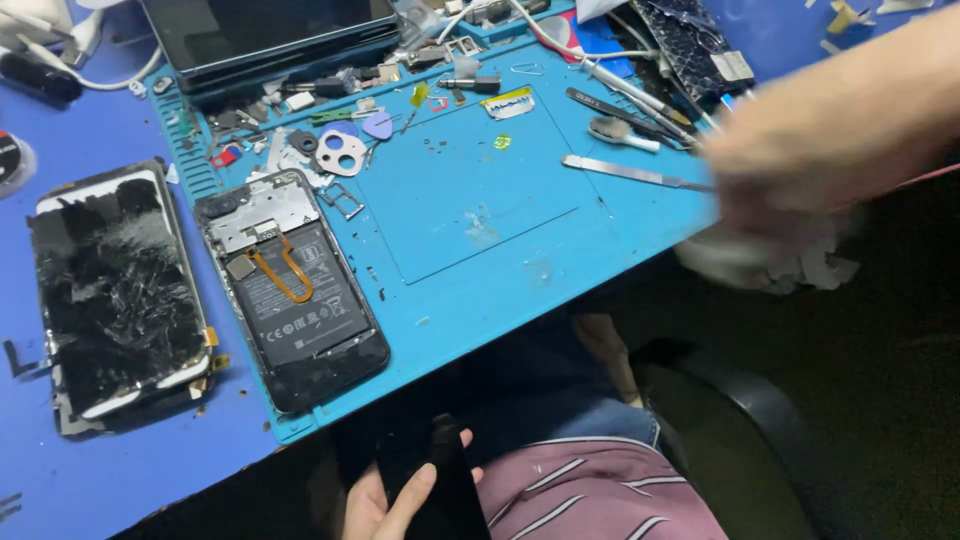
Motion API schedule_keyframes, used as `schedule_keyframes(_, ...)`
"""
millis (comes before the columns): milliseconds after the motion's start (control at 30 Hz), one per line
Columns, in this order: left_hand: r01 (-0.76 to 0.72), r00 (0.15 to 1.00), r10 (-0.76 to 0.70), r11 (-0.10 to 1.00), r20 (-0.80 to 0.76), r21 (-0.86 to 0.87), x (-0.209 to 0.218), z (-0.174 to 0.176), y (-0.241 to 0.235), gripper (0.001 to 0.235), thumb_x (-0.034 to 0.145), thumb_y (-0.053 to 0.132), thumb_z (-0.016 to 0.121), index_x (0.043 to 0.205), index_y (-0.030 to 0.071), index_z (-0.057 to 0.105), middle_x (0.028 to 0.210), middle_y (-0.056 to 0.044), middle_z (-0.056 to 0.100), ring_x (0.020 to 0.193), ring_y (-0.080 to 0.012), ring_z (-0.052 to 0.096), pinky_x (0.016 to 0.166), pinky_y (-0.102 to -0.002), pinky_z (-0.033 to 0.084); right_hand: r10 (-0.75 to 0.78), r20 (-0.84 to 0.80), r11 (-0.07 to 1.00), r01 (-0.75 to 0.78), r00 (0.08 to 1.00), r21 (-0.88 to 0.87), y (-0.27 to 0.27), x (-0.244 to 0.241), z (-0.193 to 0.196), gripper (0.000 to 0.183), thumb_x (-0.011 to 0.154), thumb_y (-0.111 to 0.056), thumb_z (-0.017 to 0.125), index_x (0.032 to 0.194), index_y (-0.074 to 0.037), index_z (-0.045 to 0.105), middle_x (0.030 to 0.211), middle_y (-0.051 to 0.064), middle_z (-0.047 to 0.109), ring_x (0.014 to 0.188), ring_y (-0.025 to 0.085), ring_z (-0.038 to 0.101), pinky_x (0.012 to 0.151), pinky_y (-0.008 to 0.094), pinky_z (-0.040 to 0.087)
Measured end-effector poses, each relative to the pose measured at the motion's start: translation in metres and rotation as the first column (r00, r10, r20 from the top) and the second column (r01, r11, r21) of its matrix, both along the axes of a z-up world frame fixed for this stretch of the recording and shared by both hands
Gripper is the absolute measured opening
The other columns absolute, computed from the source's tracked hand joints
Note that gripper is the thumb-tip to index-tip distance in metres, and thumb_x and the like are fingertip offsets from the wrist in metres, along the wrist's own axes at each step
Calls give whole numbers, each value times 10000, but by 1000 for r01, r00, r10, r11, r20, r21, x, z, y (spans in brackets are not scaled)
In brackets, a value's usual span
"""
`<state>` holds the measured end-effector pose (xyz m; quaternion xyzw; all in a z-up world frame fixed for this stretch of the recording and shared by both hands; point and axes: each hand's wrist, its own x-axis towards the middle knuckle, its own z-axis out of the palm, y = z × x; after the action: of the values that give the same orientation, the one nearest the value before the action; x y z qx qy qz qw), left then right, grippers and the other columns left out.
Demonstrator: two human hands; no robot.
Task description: Repairing a smartphone screen by cleaning it and applying protective tape
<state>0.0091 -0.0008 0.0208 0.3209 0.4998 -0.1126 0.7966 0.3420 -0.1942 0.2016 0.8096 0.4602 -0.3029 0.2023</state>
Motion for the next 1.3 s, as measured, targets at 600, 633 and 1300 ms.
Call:
schedule_keyframes(600,-36,999,37,999,-28,31,5,11,-5,498,917,-70,573,1396,-174,662,1304,-402,791,1004,-630,762,925,-573,580,-168,51,985,165,984,56,10,-13,15,529,928,-425,591,1408,-633,667,1087,-179,831,863,103,804,802,329,624)
schedule_keyframes(633,-16,998,18,1000,-54,23,7,14,-5,506,921,-61,576,1409,-161,663,1325,-382,789,1038,-627,758,956,-579,574,-35,172,999,39,984,-17,16,-20,6,601,927,-301,540,1453,-587,495,1032,-77,684,833,214,775,659,437,586)
schedule_keyframes(1300,-92,995,93,996,38,-10,0,0,3,495,913,-55,560,1378,-208,641,1262,-441,762,963,-615,735,903,-616,585,-35,-146,944,81,989,319,-2,18,4,460,912,-232,602,1286,-379,828,927,-78,863,802,130,756,714,319,567)
